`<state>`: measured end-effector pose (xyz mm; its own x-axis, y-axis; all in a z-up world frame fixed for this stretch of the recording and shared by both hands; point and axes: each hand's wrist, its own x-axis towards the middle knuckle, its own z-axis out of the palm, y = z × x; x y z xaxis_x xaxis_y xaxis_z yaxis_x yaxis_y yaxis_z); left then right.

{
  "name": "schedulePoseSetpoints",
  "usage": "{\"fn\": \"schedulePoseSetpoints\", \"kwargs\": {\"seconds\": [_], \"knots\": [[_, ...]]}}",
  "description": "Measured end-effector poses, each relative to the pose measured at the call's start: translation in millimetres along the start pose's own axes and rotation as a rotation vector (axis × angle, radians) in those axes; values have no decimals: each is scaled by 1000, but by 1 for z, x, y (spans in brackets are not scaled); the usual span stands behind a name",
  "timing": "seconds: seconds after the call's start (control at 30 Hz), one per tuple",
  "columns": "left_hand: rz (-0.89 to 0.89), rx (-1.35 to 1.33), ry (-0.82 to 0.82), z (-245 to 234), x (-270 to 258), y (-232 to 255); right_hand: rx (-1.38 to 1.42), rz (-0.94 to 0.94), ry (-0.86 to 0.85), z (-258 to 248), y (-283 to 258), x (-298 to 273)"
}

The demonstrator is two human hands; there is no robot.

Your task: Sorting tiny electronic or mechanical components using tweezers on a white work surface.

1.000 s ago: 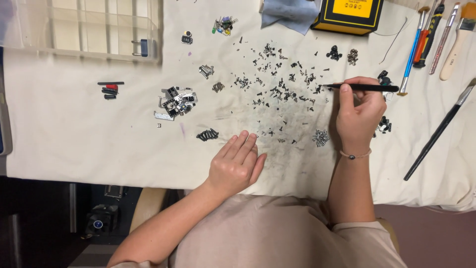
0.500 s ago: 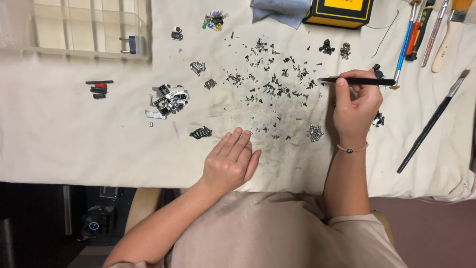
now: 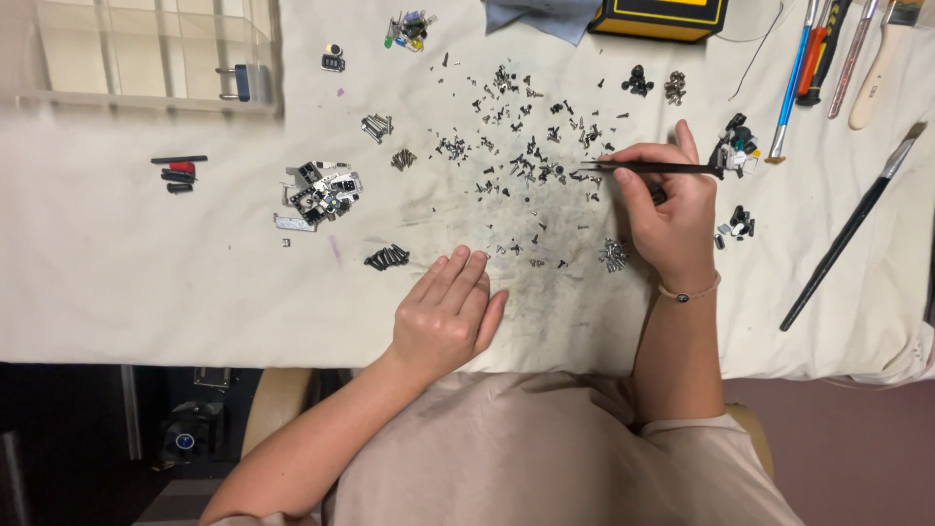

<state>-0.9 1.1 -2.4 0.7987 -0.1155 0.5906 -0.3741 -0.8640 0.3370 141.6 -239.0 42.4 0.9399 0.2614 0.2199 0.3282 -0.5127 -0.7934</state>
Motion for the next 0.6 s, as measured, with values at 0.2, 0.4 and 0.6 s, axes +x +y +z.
{"fn": "schedulePoseSetpoints", "kwargs": {"seconds": [0.2,0.4,0.6], "knots": [[-3,-6,-1,-1,1,1,40,5,-33,1,-10,-1],[2,0,-3,0,1,0,6,-26,-54,6,-8,0],[0,5,7,1,1,0,29,7,-53,10,-12,-1]]}}
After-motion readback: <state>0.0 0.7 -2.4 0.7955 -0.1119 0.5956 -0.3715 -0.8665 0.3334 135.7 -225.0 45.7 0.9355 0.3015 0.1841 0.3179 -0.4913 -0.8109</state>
